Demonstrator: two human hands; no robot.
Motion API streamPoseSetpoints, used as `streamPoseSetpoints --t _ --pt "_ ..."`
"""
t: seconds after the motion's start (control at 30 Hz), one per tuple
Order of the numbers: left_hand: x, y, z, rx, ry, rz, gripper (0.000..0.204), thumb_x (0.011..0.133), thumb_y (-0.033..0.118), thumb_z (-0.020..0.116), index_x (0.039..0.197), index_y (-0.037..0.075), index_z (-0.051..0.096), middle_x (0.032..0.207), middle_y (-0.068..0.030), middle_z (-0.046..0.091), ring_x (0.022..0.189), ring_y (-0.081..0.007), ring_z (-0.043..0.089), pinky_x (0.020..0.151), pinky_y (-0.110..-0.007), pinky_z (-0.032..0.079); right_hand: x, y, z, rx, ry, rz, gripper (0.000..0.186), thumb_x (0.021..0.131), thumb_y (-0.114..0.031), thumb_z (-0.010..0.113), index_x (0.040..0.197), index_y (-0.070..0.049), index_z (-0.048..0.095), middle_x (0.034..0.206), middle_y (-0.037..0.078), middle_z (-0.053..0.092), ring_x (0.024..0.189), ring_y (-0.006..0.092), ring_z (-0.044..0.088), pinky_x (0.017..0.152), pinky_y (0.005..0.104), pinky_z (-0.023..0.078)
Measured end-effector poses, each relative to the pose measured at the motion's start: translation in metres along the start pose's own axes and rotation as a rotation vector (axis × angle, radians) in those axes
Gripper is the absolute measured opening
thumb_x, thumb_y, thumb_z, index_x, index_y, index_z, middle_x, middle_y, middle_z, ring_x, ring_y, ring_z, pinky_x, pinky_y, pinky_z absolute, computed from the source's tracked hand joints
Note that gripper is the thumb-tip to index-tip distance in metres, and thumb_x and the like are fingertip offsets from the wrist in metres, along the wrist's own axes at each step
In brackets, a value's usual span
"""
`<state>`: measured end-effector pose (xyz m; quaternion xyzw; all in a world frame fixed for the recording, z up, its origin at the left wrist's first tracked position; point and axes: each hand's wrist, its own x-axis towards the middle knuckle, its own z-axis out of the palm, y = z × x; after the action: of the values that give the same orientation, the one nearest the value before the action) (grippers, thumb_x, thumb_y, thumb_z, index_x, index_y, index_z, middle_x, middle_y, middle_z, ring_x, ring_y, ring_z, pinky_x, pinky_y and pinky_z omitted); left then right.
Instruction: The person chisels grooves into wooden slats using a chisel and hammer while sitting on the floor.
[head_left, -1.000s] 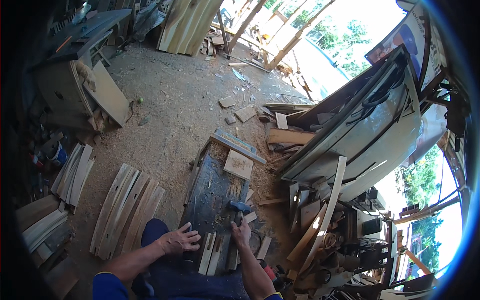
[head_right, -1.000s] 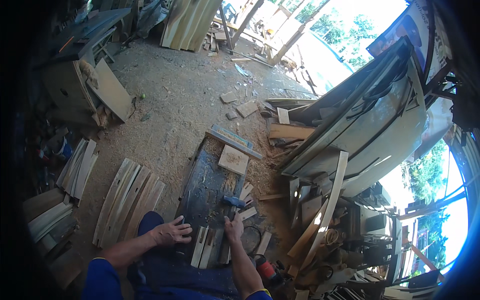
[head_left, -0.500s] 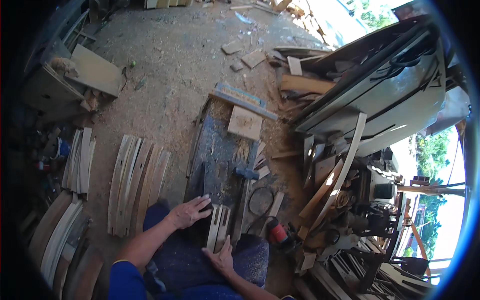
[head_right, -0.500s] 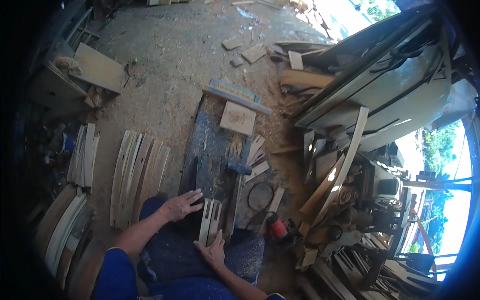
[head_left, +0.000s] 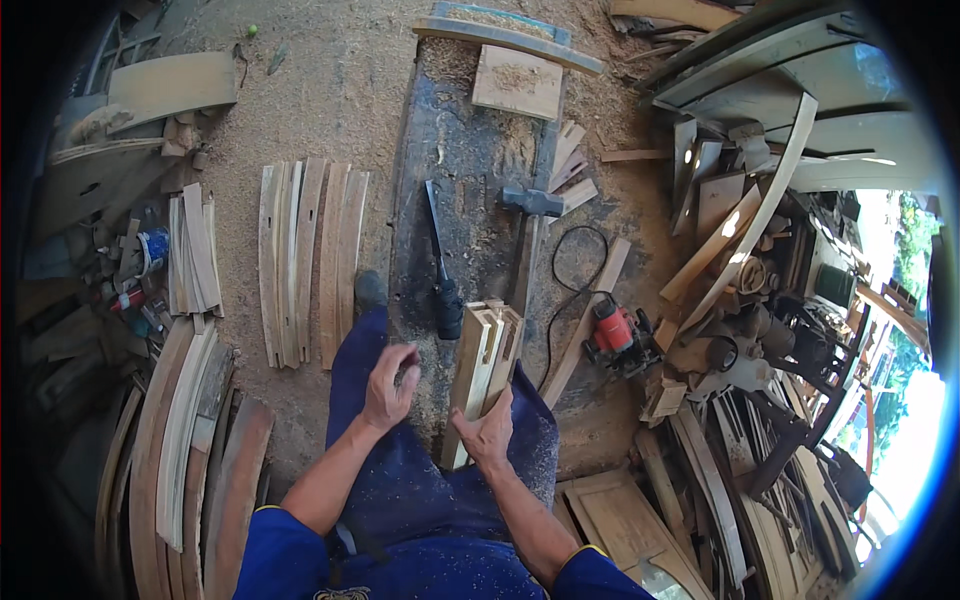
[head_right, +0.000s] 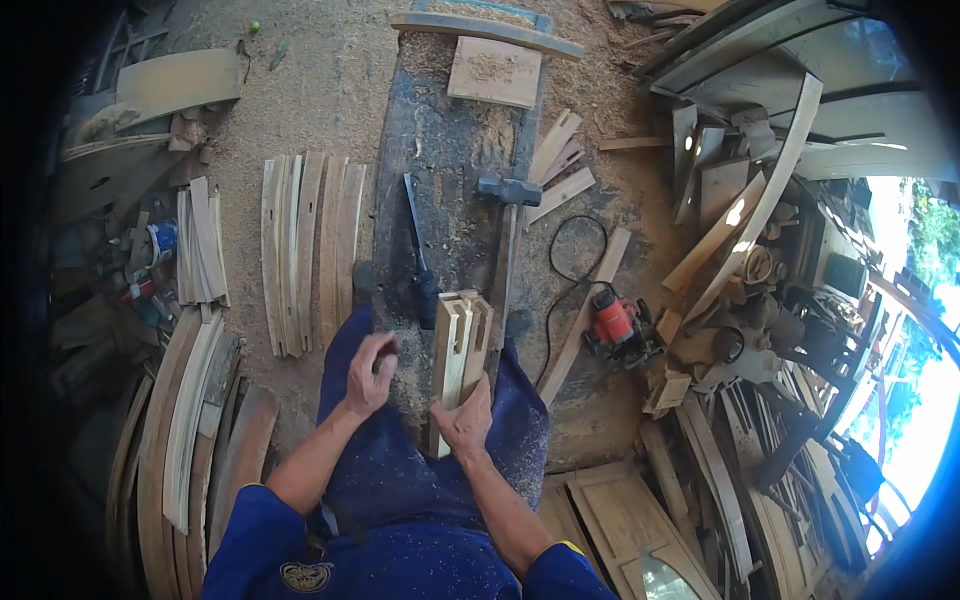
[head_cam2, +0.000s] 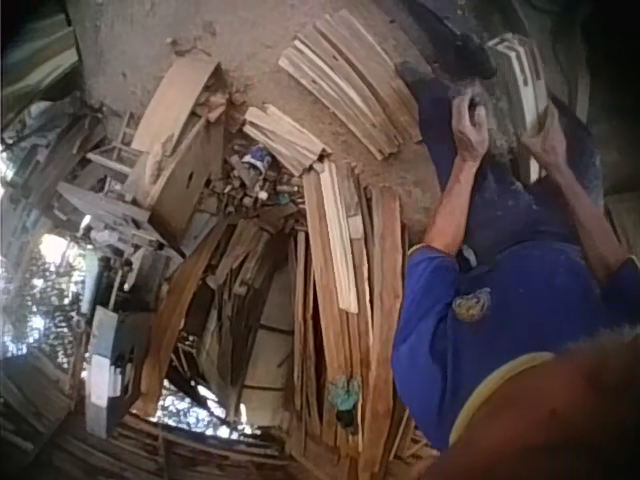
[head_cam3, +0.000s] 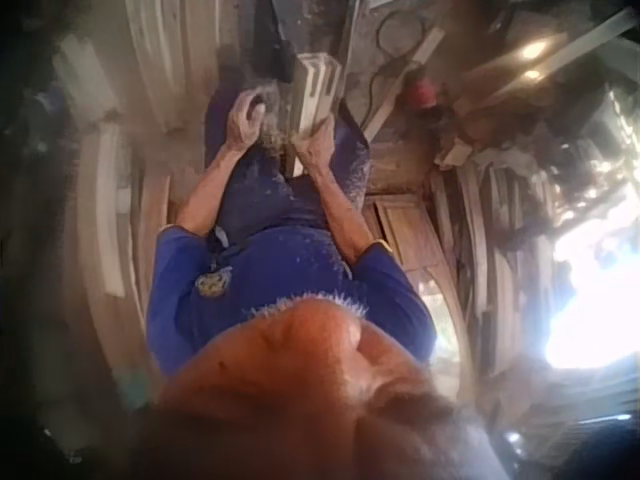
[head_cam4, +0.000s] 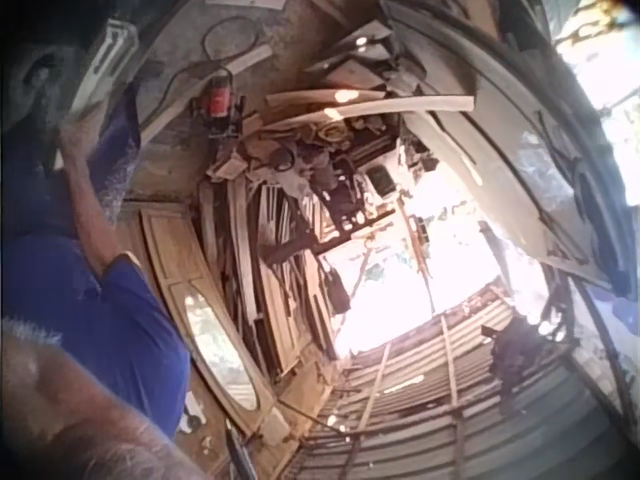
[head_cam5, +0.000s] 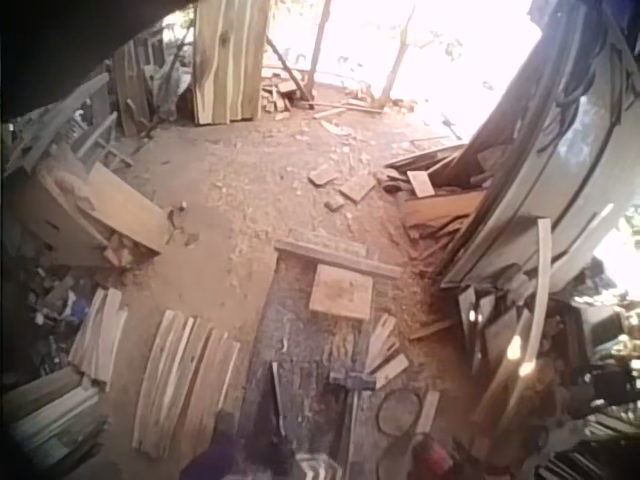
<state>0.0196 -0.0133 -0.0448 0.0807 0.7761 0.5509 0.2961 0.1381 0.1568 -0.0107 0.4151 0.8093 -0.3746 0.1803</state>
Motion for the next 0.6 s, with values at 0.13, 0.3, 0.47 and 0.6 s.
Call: streamPoseSetpoints --t 0.13,0.3,0.47,0.6 --pt "-0.063 -0.020 0.059 -0.471 -0.109 -0.159 0.076 0.082 0.055 0.076 0.130 -0.001 0.055 0.123 -0.0139 0.062 0.111 -0.0226 0.061 0.093 -0.036 0.049 -0.008 -0.007 -0.038 0.207 -0.122 -0.058 0.107 0.067 -0.032 0.083 0.146 0.008 0.025 0.135 0.032 0.048 0.122 0.0446 0.054 0.101 0.0467 0.046" --pt "-0.069 0.013 0.090 -0.638 -0.422 -0.345 0.091 0.072 0.068 0.077 0.129 0.000 0.057 0.118 -0.0067 0.066 0.107 -0.0157 0.061 0.092 -0.032 0.049 -0.002 -0.029 -0.095 0.406 -0.284 -0.128 0.105 0.067 -0.027 0.084 0.149 0.001 0.023 0.135 0.028 0.052 0.123 0.0378 0.057 0.102 0.0435 0.048" --pt "-0.046 0.070 0.099 -0.651 -0.283 -0.335 0.090 0.071 0.070 0.076 0.125 -0.001 0.059 0.113 -0.0053 0.067 0.105 -0.0142 0.060 0.090 -0.031 0.049 0.027 -0.053 -0.148 0.612 -0.406 -0.265 0.115 0.073 -0.034 0.084 0.155 -0.001 0.010 0.142 0.024 0.045 0.133 0.0336 0.047 0.109 0.0444 0.040" --pt "-0.025 0.088 0.084 -0.572 -0.244 -0.243 0.091 0.072 0.070 0.075 0.124 -0.003 0.058 0.113 -0.0077 0.068 0.105 -0.0156 0.061 0.090 -0.032 0.048 0.076 -0.123 -0.230 0.916 -0.240 -0.558 0.092 0.088 -0.038 0.072 0.155 -0.003 0.020 0.143 0.021 0.042 0.132 0.0294 0.046 0.107 0.0422 0.042"
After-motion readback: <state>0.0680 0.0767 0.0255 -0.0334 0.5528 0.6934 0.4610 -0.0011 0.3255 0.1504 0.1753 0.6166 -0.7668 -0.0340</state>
